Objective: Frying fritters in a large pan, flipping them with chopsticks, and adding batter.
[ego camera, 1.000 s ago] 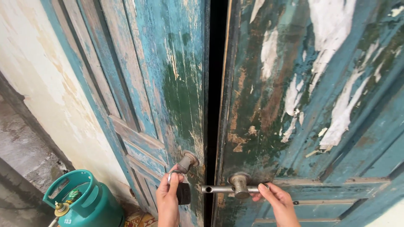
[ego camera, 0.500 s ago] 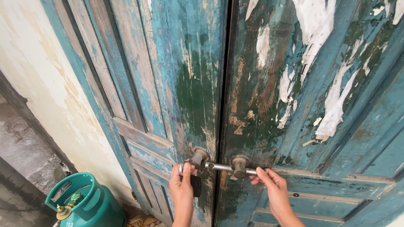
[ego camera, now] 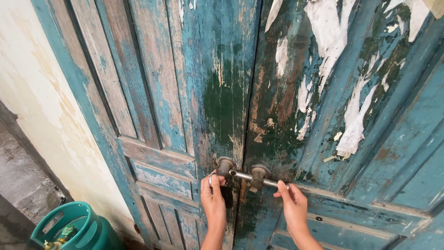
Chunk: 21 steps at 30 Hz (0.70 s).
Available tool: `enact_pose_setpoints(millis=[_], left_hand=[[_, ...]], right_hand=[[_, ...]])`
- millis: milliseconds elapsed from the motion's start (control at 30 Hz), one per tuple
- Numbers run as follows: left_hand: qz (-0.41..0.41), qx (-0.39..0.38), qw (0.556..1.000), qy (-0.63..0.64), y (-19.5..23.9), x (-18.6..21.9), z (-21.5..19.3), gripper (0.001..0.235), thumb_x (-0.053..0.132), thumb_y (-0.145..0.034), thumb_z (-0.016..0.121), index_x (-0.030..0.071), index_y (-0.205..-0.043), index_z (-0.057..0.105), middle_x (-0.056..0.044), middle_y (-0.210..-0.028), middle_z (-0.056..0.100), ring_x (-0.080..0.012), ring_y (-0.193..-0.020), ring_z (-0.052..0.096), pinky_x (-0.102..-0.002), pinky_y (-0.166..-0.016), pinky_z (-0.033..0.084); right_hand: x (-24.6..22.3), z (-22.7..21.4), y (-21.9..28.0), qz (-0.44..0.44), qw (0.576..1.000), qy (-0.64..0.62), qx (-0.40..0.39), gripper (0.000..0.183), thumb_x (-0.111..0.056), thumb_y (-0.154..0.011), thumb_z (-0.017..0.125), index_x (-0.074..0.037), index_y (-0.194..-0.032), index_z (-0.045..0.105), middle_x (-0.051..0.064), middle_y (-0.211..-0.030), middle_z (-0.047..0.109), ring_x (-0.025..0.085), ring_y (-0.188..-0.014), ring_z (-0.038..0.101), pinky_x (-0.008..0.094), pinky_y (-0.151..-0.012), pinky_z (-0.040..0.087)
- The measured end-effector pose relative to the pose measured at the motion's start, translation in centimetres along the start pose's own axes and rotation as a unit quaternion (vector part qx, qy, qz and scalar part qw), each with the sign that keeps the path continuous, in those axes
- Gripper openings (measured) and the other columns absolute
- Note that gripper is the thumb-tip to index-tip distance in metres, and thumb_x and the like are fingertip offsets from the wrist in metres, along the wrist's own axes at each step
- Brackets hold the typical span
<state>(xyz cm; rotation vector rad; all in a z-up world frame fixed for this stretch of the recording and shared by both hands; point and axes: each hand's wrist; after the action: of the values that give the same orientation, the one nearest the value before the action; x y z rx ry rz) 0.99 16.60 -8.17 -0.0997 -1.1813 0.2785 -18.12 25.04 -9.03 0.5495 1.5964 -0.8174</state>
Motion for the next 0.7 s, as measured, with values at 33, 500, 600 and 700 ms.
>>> enact_pose_setpoints(millis=[33, 500, 600, 700], left_hand=[[0.004, 0.003, 1.000, 0.003, 0.2, -0.3, 0.0, 0.035, 0.031, -0.104, 0.050, 0.007, -0.093, 0.074, -0.007, -0.109, 0.065, -0.0176, -0.092, 0.070, -0.033, -0.089, 0.057], [0.142, -0.046, 0.977, -0.150, -3.9, -0.3, 0.2, 0.042, 0.037, -0.108, 0.037, 0.012, -0.082, 0.056, -0.004, -0.099, 0.039, -0.0189, -0.095, 0.041, -0.033, -0.087, 0.039], [0.180, -0.039, 0.965, -0.185, -3.6, -2.2, -0.6, 0.046, 0.043, -0.107, 0.037, 0.012, -0.077, 0.053, -0.005, -0.095, 0.042, -0.0206, -0.091, 0.044, -0.036, -0.082, 0.040], [0.168, -0.088, 0.959, -0.212, -3.4, -2.4, -1.4, 0.049, 0.048, -0.109, 0.032, 0.013, -0.076, 0.040, -0.003, -0.087, 0.039, -0.0190, -0.089, 0.043, -0.035, -0.081, 0.037]], right_hand=[[-0.5, 0.1, 0.1, -0.005, 1.000, -0.001, -0.004, 0.041, -0.038, -0.099, 0.066, -0.007, -0.072, 0.065, 0.010, -0.067, 0.074, 0.012, -0.055, 0.033, 0.030, -0.057, 0.027], [-6.8, 1.9, -2.5, 0.075, 0.872, 0.429, -0.223, 0.068, -0.065, -0.099, 0.014, -0.031, -0.104, 0.074, -0.012, -0.088, 0.080, 0.014, -0.084, 0.074, 0.034, -0.073, 0.055], [-6.3, 2.0, -2.8, 0.086, 0.876, 0.420, -0.223, 0.069, -0.065, -0.101, 0.018, -0.028, -0.087, 0.074, -0.011, -0.086, 0.077, 0.016, -0.078, 0.071, 0.033, -0.070, 0.049], [-5.2, 2.4, -3.0, 0.101, 0.893, 0.382, -0.216, 0.071, -0.065, -0.101, 0.020, -0.023, -0.091, 0.076, -0.009, -0.091, 0.080, 0.018, -0.087, 0.073, 0.036, -0.080, 0.049]])
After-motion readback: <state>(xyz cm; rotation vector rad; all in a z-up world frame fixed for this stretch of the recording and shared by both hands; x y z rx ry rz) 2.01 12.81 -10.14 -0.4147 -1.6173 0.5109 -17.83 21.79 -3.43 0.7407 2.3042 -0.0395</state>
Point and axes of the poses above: each hand's wrist, its own y-axis away from the middle knuckle, its own z-axis out of the palm, x = y × z
